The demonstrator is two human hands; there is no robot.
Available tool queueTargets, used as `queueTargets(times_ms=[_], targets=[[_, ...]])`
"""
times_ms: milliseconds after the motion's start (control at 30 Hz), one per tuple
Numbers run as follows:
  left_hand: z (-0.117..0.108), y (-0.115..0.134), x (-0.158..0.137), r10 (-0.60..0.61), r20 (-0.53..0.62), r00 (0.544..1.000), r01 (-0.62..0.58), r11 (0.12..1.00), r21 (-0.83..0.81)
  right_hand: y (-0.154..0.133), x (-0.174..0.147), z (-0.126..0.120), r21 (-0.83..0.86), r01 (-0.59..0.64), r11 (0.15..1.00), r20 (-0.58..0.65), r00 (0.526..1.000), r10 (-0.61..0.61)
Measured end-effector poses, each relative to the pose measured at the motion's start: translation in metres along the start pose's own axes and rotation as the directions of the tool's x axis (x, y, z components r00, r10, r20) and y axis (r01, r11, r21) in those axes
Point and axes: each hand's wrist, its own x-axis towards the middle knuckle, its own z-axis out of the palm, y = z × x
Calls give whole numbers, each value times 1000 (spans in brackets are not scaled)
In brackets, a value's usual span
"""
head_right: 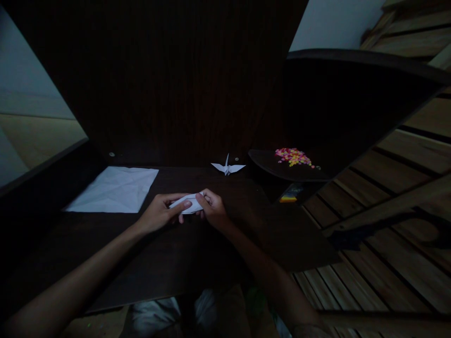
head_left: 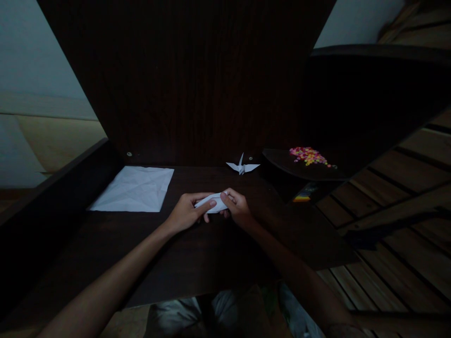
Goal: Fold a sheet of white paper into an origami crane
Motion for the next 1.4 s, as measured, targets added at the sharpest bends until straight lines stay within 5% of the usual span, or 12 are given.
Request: queueTargets(times_ms=[200, 733, 1000, 1400], targets=[[6, -6, 0, -42, -54, 998, 36, 995, -97, 2, 2, -2, 6, -11, 1000, -18, 1000, 11], [3, -10, 5, 33, -63, 997, -30, 998, 53, 9, 2, -7, -44, -114, 993, -4, 993, 114], [3, -9, 3, 103, -151, 983, -127, 979, -157, 17, 13, -8, 348, -239, 906, -85, 955, 285], [4, -6, 5, 144, -318, 937, -188, 975, -115, 14, 10, -9, 451, -281, 847, -13, 947, 320]])
